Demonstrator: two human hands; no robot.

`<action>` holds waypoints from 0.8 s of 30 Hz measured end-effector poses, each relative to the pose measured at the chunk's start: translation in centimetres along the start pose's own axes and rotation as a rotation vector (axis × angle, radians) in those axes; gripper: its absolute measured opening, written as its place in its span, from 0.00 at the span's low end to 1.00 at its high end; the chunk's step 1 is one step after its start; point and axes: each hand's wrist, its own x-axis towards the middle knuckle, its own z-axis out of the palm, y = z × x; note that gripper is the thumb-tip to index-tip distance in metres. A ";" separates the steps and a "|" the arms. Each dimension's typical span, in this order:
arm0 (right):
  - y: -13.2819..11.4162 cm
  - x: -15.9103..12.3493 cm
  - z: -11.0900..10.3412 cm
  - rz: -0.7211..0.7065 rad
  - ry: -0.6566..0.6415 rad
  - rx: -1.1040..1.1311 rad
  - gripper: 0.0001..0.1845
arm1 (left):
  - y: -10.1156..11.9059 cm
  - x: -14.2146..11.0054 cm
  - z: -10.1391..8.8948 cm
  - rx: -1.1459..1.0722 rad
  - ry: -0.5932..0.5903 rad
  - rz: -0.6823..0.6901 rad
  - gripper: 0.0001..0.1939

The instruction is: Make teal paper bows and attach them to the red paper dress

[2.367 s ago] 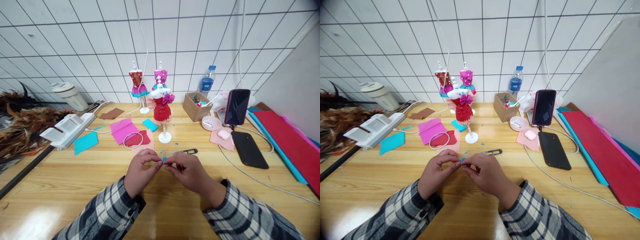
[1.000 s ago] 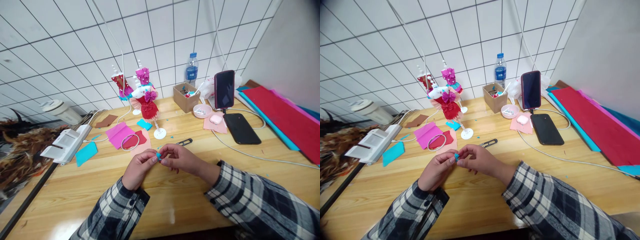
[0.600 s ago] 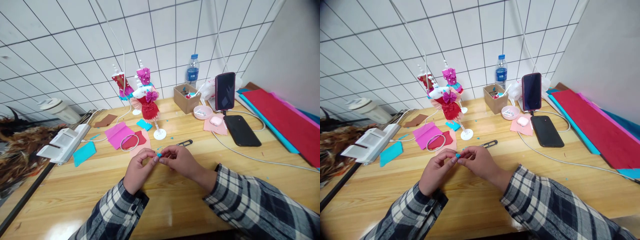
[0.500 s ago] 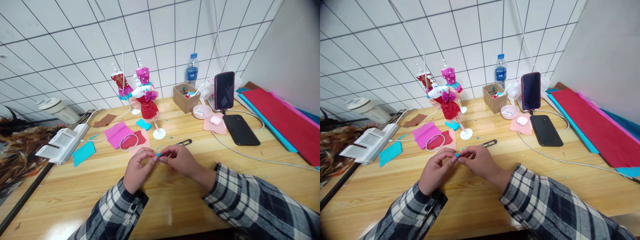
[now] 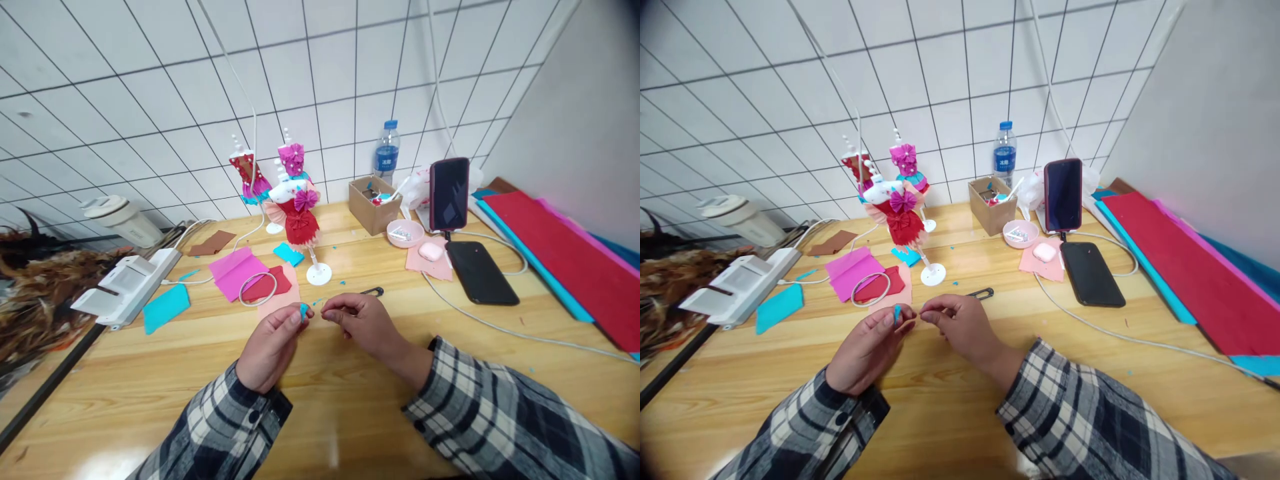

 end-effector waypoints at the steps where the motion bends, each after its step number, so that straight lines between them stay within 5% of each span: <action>1: 0.0 0.3 -0.5 -0.010 0.040 -0.010 0.10 | 0.1 0.0 -0.1 -0.054 0.019 -0.036 0.12; 7: -2.3 1.8 -3.6 -0.165 0.337 -0.029 0.13 | 0.2 0.1 -0.6 -0.158 0.106 -0.163 0.12; 15: -9.2 8.1 -9.7 -0.754 0.797 -0.446 0.12 | 0.5 -0.2 -0.9 -0.008 0.052 -0.139 0.14; 19: -8.2 13.4 -13.2 -0.553 0.700 -0.944 0.15 | 0.8 -0.3 -1.2 0.083 0.023 -0.110 0.14; 24: -7.1 14.3 -13.9 -0.516 0.789 -0.965 0.16 | 0.9 -0.3 -1.4 0.123 0.026 -0.082 0.14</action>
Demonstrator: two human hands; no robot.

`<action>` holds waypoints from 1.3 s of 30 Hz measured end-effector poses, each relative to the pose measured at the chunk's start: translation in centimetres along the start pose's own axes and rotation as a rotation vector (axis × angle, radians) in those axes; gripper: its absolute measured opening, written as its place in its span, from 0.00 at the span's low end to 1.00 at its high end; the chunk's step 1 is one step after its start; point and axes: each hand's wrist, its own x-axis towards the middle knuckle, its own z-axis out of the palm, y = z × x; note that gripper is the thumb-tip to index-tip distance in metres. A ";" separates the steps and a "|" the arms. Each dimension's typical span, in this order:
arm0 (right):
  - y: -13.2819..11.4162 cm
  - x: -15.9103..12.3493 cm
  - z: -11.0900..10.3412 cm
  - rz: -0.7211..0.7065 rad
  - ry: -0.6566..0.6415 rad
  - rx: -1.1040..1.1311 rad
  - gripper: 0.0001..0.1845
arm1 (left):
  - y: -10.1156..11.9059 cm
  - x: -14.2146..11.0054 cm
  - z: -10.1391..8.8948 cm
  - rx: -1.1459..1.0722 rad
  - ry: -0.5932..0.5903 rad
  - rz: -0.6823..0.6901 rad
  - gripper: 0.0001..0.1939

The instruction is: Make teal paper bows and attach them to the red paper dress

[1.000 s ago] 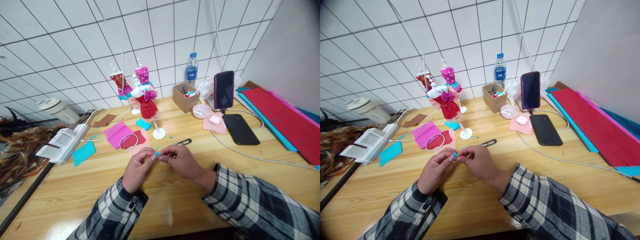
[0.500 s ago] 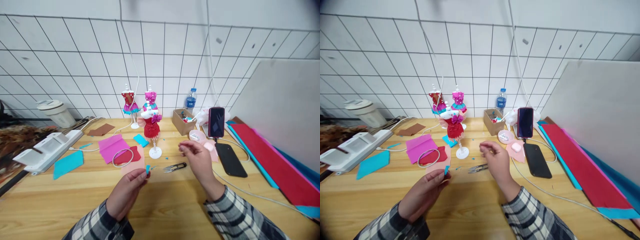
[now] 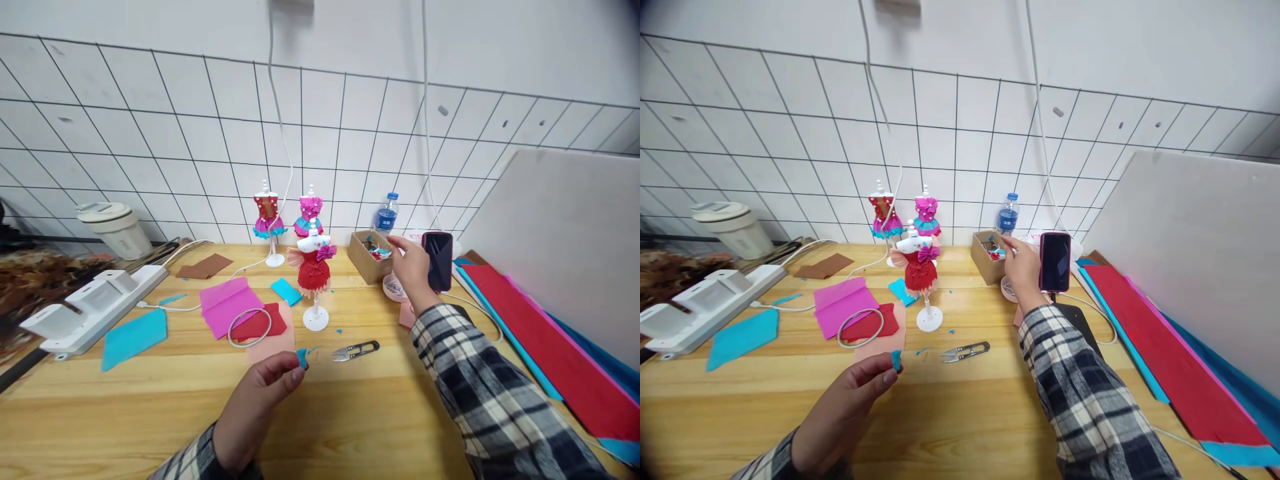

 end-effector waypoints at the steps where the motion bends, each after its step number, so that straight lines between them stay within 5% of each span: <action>1: -0.6 -0.9 -0.4 0.014 0.051 0.018 0.16 | 0.0 0.0 0.0 0.007 -0.002 0.002 0.14; 4: -3.9 -5.6 -1.8 0.039 0.034 0.213 0.15 | -0.2 -0.1 0.2 0.017 -0.007 0.001 0.14; 8: -8.6 -14.0 -3.2 0.182 -0.582 0.576 0.15 | -0.5 0.0 0.4 0.042 0.011 0.003 0.14; 12: -10.8 -18.1 -3.4 0.389 -0.824 0.794 0.18 | -0.3 0.0 0.7 0.178 0.011 0.043 0.13; 21: -11.1 -18.5 -2.9 0.439 -0.786 0.787 0.10 | 0.2 -0.3 1.0 0.633 0.092 0.379 0.08; 26: -10.9 -18.6 -3.2 0.218 -0.730 0.669 0.07 | 0.7 -0.7 1.0 0.656 0.075 0.501 0.11; 31: -11.2 -18.8 -3.4 0.163 -0.689 0.620 0.06 | 0.9 -0.6 1.1 0.649 0.152 0.496 0.06; 36: -11.8 -19.3 -3.3 0.429 -0.756 0.807 0.09 | 0.1 -0.1 0.9 0.485 0.151 0.396 0.08; 39: -11.9 -19.2 -3.2 0.472 -0.792 0.873 0.11 | 0.0 0.0 0.9 0.491 0.133 0.358 0.08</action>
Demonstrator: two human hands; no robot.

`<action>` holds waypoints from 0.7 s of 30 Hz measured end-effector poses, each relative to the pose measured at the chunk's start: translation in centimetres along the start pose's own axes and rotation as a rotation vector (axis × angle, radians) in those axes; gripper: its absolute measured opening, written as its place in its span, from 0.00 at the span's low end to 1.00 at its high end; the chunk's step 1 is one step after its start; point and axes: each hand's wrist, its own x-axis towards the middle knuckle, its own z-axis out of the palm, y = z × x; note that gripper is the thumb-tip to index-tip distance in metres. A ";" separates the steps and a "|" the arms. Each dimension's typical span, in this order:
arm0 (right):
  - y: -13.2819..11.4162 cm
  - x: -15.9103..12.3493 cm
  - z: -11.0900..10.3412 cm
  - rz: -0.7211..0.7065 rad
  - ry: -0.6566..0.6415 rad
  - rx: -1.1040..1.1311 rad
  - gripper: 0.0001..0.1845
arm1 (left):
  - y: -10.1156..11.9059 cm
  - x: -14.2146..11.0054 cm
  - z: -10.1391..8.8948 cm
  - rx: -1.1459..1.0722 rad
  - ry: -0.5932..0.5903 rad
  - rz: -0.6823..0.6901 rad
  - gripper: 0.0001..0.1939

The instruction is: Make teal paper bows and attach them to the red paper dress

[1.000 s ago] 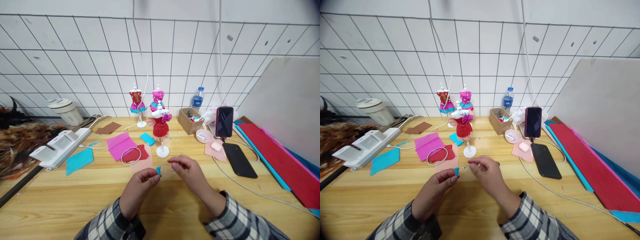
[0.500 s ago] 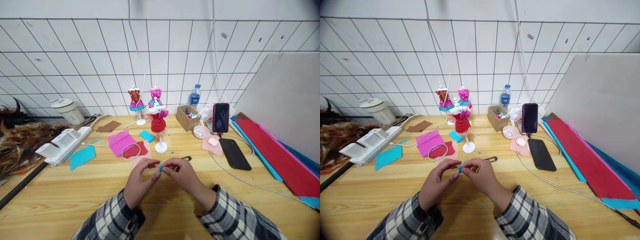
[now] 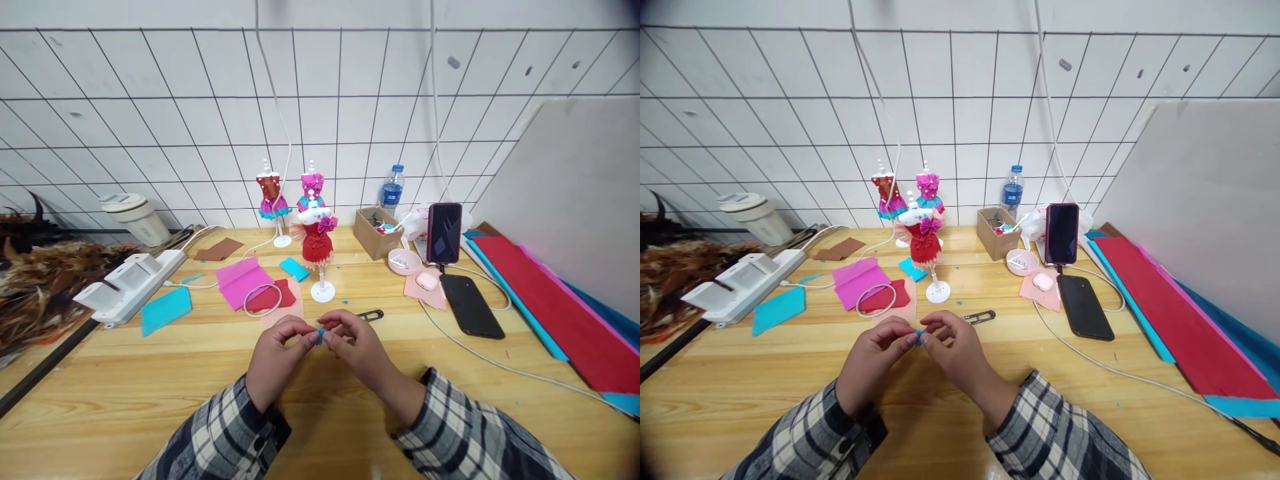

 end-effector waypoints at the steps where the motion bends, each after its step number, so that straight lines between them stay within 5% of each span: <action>1: 0.0 0.0 0.0 -0.011 0.015 -0.019 0.11 | 0.1 0.0 0.0 0.016 -0.008 -0.004 0.08; 9: 0.6 0.4 -0.1 0.079 0.044 0.115 0.14 | 0.2 0.1 0.0 -0.044 -0.003 -0.098 0.11; 16: 0.6 0.6 -0.3 -0.018 0.081 -0.022 0.12 | 0.3 0.4 -0.2 0.008 -0.170 -0.074 0.13; 21: 0.8 0.5 -0.3 0.150 0.000 0.173 0.26 | 0.4 0.3 -0.3 -0.050 -0.102 -0.080 0.13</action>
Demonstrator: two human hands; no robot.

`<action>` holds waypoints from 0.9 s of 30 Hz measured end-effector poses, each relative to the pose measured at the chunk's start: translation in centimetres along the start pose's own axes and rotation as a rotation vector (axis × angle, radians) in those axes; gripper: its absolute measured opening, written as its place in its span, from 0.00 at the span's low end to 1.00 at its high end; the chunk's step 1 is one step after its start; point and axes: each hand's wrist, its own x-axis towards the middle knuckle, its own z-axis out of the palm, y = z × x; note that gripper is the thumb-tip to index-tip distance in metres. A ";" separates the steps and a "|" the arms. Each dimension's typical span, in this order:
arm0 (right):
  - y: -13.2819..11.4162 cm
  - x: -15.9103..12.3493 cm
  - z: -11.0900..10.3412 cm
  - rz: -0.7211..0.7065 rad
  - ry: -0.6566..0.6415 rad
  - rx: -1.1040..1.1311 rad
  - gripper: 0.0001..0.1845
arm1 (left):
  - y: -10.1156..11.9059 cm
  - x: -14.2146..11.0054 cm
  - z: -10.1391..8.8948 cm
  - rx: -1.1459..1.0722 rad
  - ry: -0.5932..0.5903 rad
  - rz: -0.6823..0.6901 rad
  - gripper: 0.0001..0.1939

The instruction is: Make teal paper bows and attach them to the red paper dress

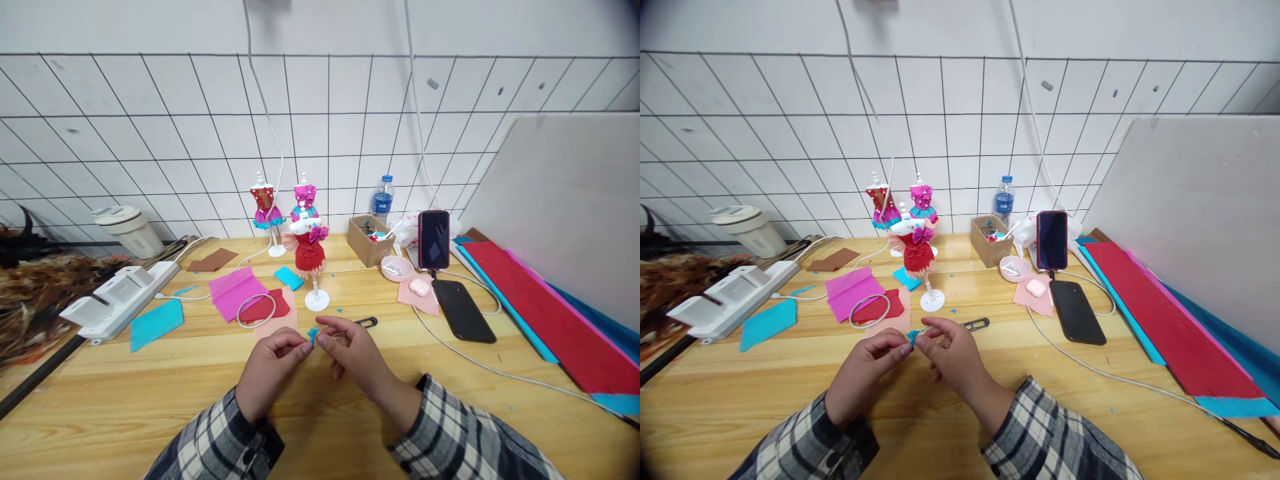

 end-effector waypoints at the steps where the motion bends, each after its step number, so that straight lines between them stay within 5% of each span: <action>1: 0.1 0.0 0.0 0.024 -0.015 0.020 0.26 | 0.0 0.0 0.0 -0.003 0.017 -0.002 0.13; 15: 0.5 0.1 0.1 0.031 -0.057 0.009 0.16 | -0.3 0.1 -0.1 0.149 0.024 0.057 0.11; 27: -0.1 0.1 -1.0 -0.184 -0.079 -0.589 0.03 | 0.0 0.1 -0.2 0.326 0.007 0.107 0.09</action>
